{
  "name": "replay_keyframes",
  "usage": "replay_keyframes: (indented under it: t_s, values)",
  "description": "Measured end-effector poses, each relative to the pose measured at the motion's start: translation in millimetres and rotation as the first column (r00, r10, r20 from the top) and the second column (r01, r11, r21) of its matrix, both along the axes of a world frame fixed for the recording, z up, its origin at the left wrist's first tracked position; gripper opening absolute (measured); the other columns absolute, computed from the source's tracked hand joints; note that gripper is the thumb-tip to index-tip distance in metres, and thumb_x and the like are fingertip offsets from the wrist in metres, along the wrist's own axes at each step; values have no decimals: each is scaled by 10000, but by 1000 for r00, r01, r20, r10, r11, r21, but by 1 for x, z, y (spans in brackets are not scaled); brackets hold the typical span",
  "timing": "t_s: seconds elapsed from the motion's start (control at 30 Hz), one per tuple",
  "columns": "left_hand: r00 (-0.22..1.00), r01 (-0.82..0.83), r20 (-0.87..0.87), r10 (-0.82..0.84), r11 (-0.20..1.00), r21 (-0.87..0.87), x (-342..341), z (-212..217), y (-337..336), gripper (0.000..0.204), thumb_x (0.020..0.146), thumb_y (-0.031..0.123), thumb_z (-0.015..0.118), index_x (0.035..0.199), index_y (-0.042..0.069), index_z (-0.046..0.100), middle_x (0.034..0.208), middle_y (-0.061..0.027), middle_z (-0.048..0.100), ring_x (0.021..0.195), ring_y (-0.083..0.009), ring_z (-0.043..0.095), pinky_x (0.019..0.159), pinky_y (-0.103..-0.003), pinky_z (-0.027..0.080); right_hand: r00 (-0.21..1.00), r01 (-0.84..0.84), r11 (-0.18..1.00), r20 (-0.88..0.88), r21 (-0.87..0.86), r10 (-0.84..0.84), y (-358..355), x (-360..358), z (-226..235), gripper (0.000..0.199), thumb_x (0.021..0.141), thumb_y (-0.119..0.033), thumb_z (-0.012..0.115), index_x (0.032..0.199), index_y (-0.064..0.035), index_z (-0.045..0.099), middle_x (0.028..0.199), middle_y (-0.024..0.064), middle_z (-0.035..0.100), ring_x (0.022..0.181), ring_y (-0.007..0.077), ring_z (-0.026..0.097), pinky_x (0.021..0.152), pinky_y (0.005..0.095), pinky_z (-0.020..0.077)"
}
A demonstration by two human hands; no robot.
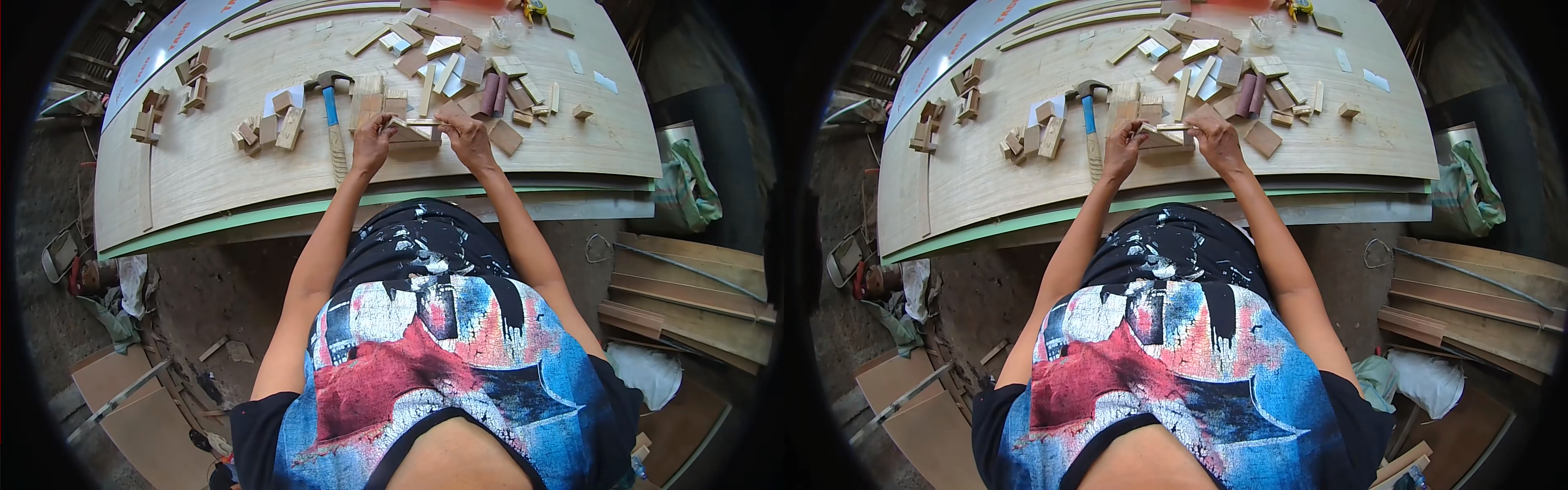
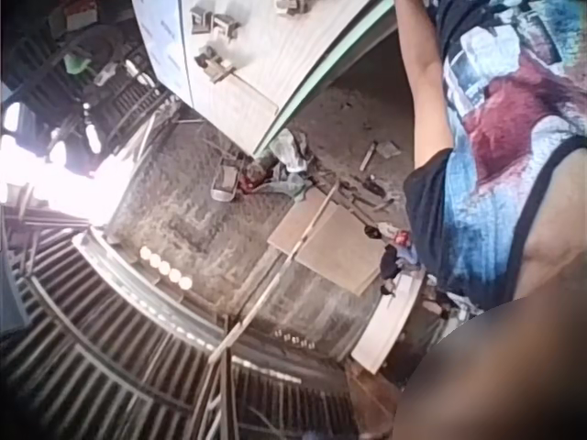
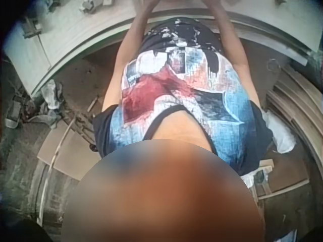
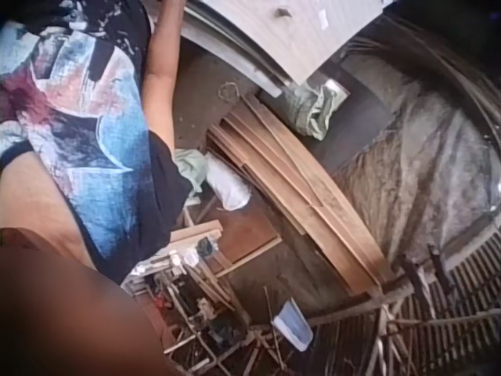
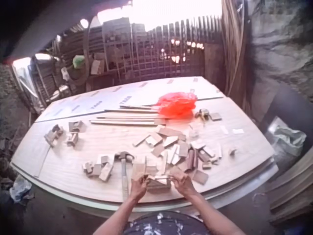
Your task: Assembling small wooden pieces using wood glue to create miniature chairs.
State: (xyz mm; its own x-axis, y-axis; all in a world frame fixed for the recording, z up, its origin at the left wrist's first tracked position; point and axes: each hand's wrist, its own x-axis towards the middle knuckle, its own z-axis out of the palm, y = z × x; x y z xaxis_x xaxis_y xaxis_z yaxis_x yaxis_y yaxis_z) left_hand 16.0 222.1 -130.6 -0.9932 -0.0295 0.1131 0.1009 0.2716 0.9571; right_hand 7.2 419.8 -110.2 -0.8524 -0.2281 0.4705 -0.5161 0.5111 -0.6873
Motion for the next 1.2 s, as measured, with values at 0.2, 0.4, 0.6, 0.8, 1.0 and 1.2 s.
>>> replay_keyframes:
  t_s: [0.2, 0.4, 0.6, 0.8, 1.0, 1.2]
  values:
    - [1000, -2, -2, 2, 1000, -24, 1, -3, -2, 223, 727, -27, 566, 939, 34, 592, 827, -82, 620, 776, -135, 581, 695, -244, 446, 996, -33, 999, 85, 3, 33, 0, 0, 3, 215, 664, 3, 600, 873, -35, 628, 800, 127, 618, 751, 255, 592, 675, 317, 463]
    - [1000, 18, 23, -17, 998, -54, -2, -4, -7, 225, 747, -20, 559, 961, 43, 589, 816, -50, 607, 765, -107, 548, 692, -228, 434, 983, -106, 994, 150, -34, 110, 3, -3, 5, 230, 676, 18, 589, 899, -25, 626, 839, 135, 618, 754, 249, 600, 663, 292, 472]
    - [999, 24, 35, -22, 997, -68, -2, 5, -3, 227, 752, -8, 564, 973, 41, 587, 808, -42, 610, 746, -100, 546, 677, -221, 434, 975, -95, 995, 198, -14, 96, 8, -3, 3, 292, 676, 26, 594, 964, -19, 605, 824, 141, 617, 721, 226, 610, 641, 287, 479]
    - [990, 81, 121, -77, 996, -26, -1, 0, -13, 191, 733, 13, 588, 924, 13, 582, 799, -72, 609, 714, -131, 562, 647, -240, 443, 966, -21, 991, 253, -132, 55, -1, -2, -3, 326, 684, 11, 597, 1009, -5, 579, 812, 134, 622, 721, 193, 618, 645, 272, 484]
    - [978, 174, -23, -206, 877, -448, 5, 37, -4, 234, 752, 116, 615, 963, 27, 568, 846, -84, 578, 774, -185, 545, 685, -289, 429, 954, 19, 984, 297, -177, 35, 1, -1, -17, 335, 681, 4, 604, 1015, 2, 576, 831, 128, 629, 761, 186, 624, 670, 264, 489]
    - [902, 43, -298, -313, 752, -658, 5, 43, 20, 231, 732, 209, 624, 918, 74, 603, 895, -74, 582, 864, -244, 527, 773, -341, 378, 931, 29, 949, 353, -313, 88, 0, 7, -14, 315, 684, -8, 615, 997, -1, 586, 873, 120, 635, 800, 165, 623, 687, 257, 491]
